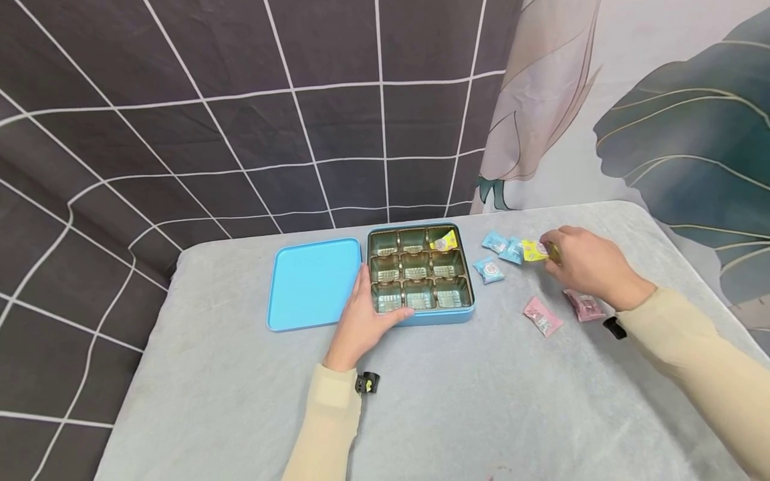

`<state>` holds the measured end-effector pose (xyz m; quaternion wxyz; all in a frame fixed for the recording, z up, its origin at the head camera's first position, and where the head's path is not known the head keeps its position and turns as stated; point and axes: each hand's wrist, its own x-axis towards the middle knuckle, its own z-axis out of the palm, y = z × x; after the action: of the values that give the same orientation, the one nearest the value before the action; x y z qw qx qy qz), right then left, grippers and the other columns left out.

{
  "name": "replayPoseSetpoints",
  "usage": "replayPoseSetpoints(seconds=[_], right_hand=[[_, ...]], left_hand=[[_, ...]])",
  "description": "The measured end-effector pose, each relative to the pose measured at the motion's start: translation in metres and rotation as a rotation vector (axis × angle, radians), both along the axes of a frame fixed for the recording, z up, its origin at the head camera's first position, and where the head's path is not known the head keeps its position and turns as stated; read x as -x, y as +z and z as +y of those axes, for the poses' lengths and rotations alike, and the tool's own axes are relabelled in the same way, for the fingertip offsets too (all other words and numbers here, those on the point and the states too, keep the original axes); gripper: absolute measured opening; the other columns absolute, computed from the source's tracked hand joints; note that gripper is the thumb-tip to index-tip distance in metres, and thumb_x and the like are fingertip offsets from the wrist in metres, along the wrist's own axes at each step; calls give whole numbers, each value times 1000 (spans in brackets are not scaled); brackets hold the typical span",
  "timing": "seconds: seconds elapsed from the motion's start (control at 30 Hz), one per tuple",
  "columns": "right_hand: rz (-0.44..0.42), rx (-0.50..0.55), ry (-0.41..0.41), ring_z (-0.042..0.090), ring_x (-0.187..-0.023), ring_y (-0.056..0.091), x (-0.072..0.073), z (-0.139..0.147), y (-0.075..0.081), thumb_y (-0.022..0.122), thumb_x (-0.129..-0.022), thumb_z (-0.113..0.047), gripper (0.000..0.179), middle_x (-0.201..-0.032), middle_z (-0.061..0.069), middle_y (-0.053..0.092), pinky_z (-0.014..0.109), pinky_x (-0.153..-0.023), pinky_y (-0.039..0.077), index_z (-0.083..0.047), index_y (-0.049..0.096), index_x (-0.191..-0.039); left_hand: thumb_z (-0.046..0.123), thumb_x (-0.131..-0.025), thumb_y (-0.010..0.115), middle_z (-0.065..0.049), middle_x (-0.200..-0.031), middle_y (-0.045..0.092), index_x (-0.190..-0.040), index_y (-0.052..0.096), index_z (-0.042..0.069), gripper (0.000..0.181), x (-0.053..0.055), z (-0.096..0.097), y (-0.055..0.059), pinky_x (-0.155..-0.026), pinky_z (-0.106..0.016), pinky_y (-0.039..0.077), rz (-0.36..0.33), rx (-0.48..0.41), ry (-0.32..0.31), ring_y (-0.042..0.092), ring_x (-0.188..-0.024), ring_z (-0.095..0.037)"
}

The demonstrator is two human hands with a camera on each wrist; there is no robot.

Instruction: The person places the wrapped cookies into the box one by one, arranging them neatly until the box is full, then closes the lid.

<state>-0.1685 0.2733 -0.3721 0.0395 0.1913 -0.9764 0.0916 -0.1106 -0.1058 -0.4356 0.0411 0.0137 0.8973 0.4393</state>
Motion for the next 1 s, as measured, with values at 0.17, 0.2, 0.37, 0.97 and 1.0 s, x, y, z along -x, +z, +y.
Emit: replayPoseSetpoints(seconds=[0.17, 0.2, 0.37, 0.97, 1.0], right_hand=[[18, 11, 16, 31, -81, 64, 1, -9, 6, 68, -82, -7, 33, -103, 20, 68, 55, -65, 53, 5, 68, -112], [20, 11, 18, 31, -82, 64, 2, -10, 7, 68, -82, -7, 33, -103, 20, 68, 55, -65, 53, 5, 68, -112], [38, 10, 20, 34, -86, 65, 3, -17, 11, 68, -81, -6, 32, -103, 20, 68, 55, -67, 53, 5, 68, -111], [35, 21, 45, 35, -89, 65, 11, -44, 18, 70, -83, -9, 34, -104, 20, 67, 55, -69, 54, 4, 69, -114], [39, 24, 47, 35, -88, 65, 12, -45, 19, 70, -82, -9, 34, -104, 20, 67, 55, -68, 54, 3, 69, -114]], left_hand=[[53, -78, 83, -13, -168, 7, -161, 7, 4, 123, 0, 0, 0, -120, -47, 21, 1, -5, 0, 13, -152, -26], [53, -78, 83, -13, -168, 7, -162, 6, 4, 123, 0, 0, 1, -120, -47, 21, -1, -7, -2, 13, -152, -26], [54, -78, 83, -12, -168, 7, -162, 5, 6, 123, 0, 0, 0, -120, -47, 21, -11, -7, -3, 13, -152, -26], [53, -78, 83, -13, -168, 8, -162, 7, 5, 123, 0, 0, 0, -120, -48, 22, 3, -4, -4, 14, -152, -28], [53, -78, 83, -13, -168, 8, -162, 7, 5, 123, 0, 0, 0, -120, -49, 22, 4, -3, -4, 14, -152, -28]])
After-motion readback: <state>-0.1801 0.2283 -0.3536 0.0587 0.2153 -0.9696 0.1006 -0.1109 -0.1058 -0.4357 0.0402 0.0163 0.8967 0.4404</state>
